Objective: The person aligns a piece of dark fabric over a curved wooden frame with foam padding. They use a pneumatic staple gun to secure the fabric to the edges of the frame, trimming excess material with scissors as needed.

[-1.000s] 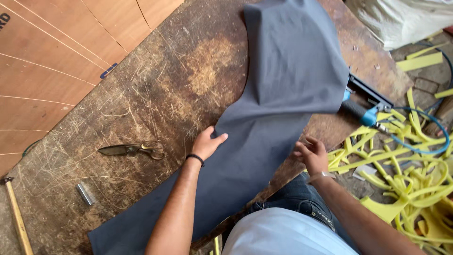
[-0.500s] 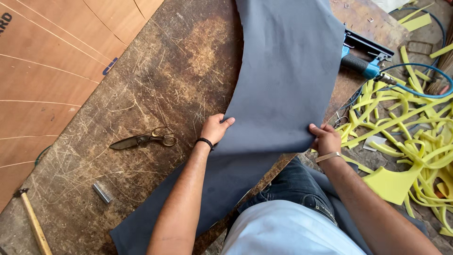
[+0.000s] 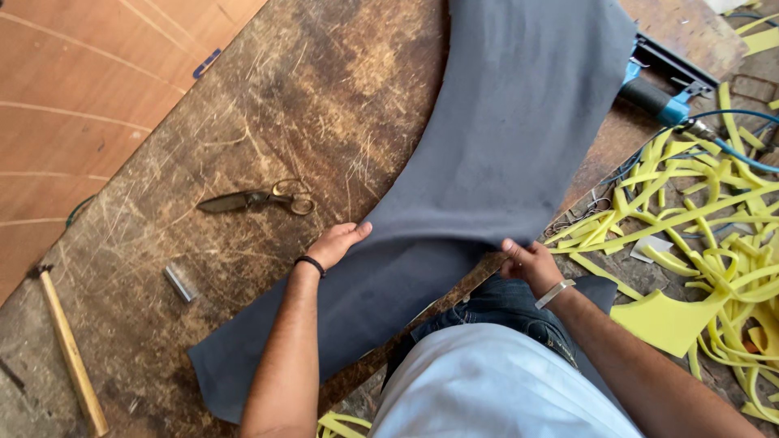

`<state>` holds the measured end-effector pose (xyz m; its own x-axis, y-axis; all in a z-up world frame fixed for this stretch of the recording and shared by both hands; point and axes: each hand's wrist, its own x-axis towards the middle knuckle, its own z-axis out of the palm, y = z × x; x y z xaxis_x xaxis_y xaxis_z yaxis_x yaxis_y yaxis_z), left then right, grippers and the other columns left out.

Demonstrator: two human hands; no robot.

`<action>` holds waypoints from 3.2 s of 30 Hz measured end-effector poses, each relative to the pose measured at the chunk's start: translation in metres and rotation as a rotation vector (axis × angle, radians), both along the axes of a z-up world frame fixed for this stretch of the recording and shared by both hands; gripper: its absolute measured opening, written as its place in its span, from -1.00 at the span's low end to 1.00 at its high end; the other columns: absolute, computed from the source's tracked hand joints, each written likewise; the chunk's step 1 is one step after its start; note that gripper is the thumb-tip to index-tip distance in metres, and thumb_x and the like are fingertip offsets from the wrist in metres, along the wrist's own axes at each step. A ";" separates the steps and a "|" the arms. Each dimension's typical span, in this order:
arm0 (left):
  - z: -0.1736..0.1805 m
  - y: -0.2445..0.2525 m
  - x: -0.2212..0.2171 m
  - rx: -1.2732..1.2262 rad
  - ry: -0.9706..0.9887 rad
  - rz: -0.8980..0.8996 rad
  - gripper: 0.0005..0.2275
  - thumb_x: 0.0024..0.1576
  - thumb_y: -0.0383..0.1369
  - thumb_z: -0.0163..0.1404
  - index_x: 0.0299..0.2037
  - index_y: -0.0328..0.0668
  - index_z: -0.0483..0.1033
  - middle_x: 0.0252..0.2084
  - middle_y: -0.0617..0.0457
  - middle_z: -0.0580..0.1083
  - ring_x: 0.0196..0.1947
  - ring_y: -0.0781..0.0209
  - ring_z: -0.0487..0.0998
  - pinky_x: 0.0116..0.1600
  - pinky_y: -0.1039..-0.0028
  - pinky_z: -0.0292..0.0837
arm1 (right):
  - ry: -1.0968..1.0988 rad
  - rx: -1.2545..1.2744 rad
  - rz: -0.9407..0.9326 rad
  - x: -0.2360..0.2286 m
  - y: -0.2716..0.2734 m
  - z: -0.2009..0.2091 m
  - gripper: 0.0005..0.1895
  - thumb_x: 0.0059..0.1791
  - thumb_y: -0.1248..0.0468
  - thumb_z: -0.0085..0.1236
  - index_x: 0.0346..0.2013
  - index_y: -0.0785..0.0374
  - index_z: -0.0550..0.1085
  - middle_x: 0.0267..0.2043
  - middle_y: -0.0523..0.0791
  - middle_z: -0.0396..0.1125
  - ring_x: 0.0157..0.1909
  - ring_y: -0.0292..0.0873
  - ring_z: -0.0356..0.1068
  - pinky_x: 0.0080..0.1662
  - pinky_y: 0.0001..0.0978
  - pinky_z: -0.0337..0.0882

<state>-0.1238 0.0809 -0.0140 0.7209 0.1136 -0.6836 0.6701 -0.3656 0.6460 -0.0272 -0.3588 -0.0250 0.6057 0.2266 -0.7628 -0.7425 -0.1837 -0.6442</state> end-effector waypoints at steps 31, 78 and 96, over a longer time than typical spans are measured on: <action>0.066 0.048 -0.294 1.195 -0.037 0.600 -0.42 0.14 -0.16 0.20 0.32 -0.22 0.30 0.33 -0.30 0.30 0.30 -0.31 0.29 0.24 -0.01 0.27 | -0.165 0.186 0.126 -0.162 0.072 0.005 -0.56 -0.13 0.13 0.42 -0.10 0.31 0.49 -0.31 -0.15 0.46 -0.38 -0.30 0.45 -0.35 -0.41 0.44; 0.057 0.055 -0.427 0.990 -0.617 0.553 -0.64 0.08 -0.38 0.15 0.07 -0.20 0.40 0.10 -0.13 0.42 0.11 -0.17 0.44 0.19 0.06 0.34 | -0.125 -0.286 -0.237 -0.207 0.099 -0.023 -0.67 0.07 0.09 0.31 -0.19 0.23 0.38 -0.45 -0.13 0.33 -0.51 -0.20 0.42 -0.50 -0.37 0.39; 0.126 -0.084 -0.158 0.747 0.146 -0.526 0.32 -0.28 0.20 0.38 0.52 -0.03 -0.41 0.54 -0.32 -0.16 0.53 -0.28 -0.17 0.43 -0.33 -0.23 | -0.265 -0.212 -0.403 -0.096 0.089 -0.016 -0.24 -0.11 0.20 0.43 0.28 0.29 0.25 0.00 0.01 0.38 -0.21 -0.14 0.45 -0.29 -0.32 0.48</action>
